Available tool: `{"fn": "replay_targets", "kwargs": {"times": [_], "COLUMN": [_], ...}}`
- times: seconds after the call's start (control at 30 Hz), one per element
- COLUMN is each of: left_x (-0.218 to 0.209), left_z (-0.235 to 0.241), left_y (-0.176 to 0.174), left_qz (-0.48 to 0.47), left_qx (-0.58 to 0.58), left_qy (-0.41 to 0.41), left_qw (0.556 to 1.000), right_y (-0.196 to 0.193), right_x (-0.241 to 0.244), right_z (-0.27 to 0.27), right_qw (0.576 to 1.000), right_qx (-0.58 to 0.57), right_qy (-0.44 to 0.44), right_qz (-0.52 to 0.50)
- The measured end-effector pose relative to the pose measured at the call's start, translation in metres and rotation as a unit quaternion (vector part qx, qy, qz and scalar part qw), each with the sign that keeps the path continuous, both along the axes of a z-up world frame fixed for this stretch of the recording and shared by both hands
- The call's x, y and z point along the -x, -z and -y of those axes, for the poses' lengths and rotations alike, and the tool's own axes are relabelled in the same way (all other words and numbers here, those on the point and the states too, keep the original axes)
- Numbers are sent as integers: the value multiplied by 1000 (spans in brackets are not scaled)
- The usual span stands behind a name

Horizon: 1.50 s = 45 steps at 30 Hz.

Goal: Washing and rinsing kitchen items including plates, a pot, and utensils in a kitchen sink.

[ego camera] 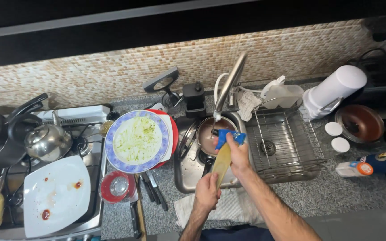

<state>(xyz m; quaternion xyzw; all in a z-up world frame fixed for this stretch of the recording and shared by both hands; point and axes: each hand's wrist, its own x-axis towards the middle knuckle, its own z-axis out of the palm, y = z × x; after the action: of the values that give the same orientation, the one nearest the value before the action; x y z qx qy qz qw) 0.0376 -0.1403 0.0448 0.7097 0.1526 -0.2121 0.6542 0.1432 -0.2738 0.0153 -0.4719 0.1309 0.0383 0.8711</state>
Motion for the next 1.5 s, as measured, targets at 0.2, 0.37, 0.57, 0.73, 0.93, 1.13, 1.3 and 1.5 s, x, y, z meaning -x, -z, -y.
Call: {"fn": "replay_targets", "kwargs": {"times": [0.2,0.37,0.57,0.73,0.93,1.13,1.3,1.5], "left_x": [-15,-12,-24,-36,-31,-29,-24,-32], "left_z": [8,-2,-1,-9,-25,-11,-9,-9], "left_y": [2,1,-14,23,20,17,43,29], "left_qz": [-46,-42,-42,73,128,214,131,55], "left_qx": [31,32,21,-62,-202,-210,-98,33], "left_qy": [-7,-25,-39,-36,-50,-9,52,55], "left_qw": [998,998,998,995,970,954,985,996], "right_y": [-17,-5,-4,5,6,4,19,14], "right_x": [16,4,-4,5,-3,37,17,6], "right_z": [-12,-15,-5,-19,0,-14,-7,-12], "right_qw": [995,997,994,988,988,985,994,997], "right_qx": [5,27,52,118,67,-75,19,-12], "right_qy": [-32,30,-88,16,-5,-46,-54,-41], "right_qz": [-95,-59,-28,-101,-137,-150,-94,-65]}}
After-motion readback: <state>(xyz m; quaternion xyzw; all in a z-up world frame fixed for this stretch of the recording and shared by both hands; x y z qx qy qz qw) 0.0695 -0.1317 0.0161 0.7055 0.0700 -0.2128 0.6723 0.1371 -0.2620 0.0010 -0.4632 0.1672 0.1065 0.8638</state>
